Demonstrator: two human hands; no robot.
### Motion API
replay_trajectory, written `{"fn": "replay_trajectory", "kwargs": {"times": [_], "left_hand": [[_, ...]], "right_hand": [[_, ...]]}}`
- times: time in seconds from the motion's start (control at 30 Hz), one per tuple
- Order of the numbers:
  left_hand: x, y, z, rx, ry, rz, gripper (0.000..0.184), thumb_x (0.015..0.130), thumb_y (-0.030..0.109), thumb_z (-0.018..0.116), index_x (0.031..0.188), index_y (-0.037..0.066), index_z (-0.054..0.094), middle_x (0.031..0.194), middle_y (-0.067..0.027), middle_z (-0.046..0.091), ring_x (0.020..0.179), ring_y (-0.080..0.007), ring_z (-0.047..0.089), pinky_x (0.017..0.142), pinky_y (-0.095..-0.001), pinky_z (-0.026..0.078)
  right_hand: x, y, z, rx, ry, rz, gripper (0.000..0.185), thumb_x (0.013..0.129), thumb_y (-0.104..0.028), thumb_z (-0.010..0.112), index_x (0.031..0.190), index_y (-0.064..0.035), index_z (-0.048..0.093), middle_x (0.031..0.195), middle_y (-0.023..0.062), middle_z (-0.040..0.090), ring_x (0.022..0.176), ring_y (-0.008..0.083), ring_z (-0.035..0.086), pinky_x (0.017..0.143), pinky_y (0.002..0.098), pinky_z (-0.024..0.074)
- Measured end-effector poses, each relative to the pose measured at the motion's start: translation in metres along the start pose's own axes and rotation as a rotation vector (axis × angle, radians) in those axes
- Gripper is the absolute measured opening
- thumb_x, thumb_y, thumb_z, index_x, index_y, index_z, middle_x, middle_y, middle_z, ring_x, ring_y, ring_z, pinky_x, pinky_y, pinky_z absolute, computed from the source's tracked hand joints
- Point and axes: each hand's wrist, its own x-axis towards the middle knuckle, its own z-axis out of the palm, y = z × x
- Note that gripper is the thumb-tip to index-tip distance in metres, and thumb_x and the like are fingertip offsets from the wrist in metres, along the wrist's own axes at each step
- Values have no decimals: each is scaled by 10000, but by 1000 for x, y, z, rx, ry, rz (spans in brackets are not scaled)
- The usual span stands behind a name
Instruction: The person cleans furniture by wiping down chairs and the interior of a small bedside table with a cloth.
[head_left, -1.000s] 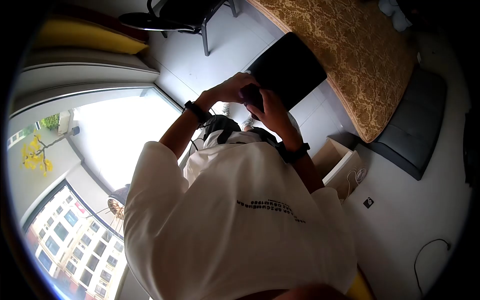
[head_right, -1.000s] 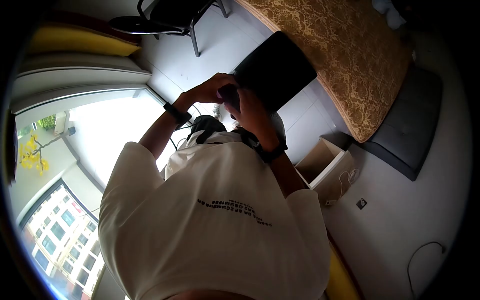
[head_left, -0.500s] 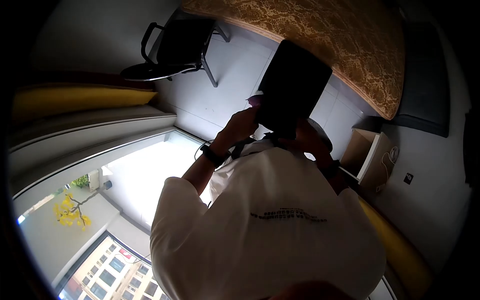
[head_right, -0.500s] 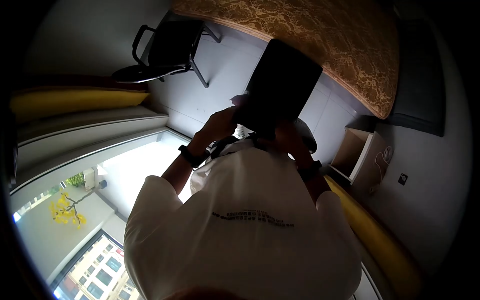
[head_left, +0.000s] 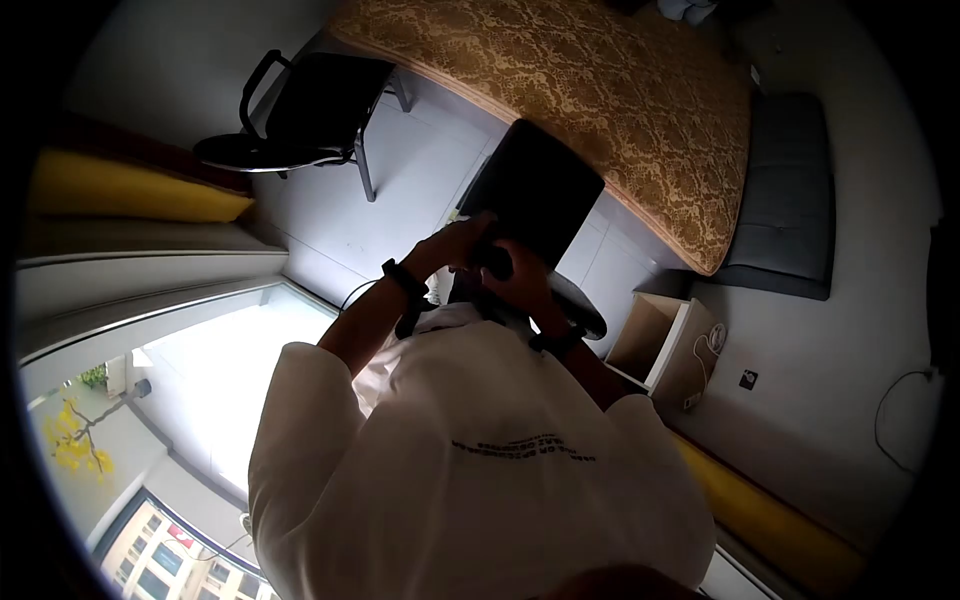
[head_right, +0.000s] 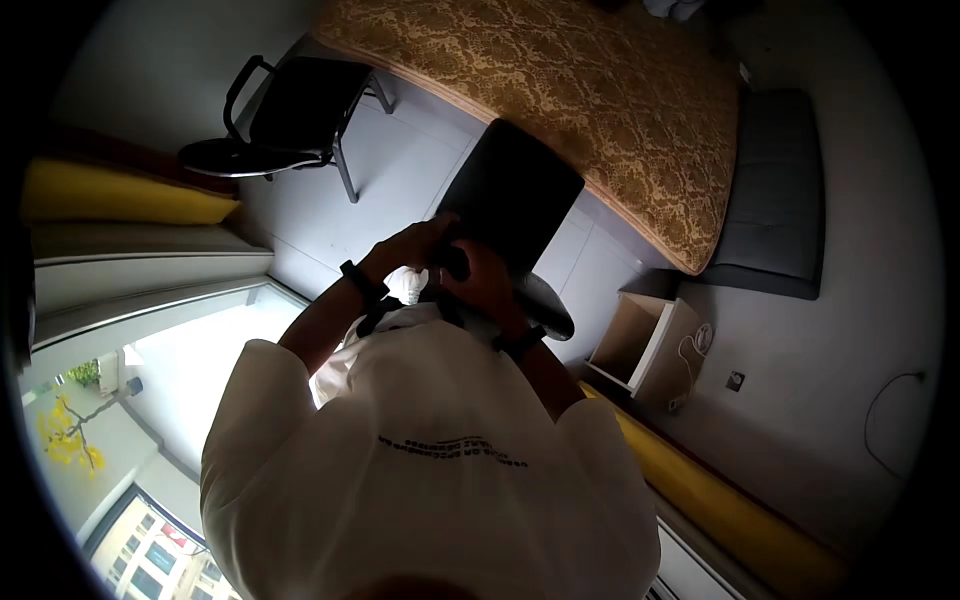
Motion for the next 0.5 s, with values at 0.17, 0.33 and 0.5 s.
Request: {"fn": "replay_trajectory", "kwargs": {"times": [0.17, 0.33, 0.5], "left_hand": [[-82, 97, 44, 1243, 274, 418, 697, 780, 140, 677, 1426, 51, 432, 1070, -184, 579, 896, -330, 652, 720, -432, 546], [-81, 88, 39, 1077, 188, 684, 665, 723, 172, 697, 1334, 17, 486, 1073, -169, 570, 991, -340, 595, 796, -418, 528], [-76, 76, 19, 928, 181, 535, 717, 659, 205, 726, 1308, 9, 494, 1111, -175, 538, 1034, -373, 530, 869, -432, 490]], "right_hand": [[-17, 27, -1, 227, 203, 145, 212, 750, -87, 615, 956, -37, 619, 916, 182, 659, 871, 365, 646, 798, 431, 512], [12, 11, -3, 231, 41, 254, 269, 783, -47, 541, 1051, -30, 538, 883, 222, 640, 847, 414, 640, 748, 433, 504], [58, 20, -18, -25, -390, 303, 302, 824, -59, 483, 1125, -26, 481, 965, 324, 625, 980, 514, 598, 807, 530, 480]]}}
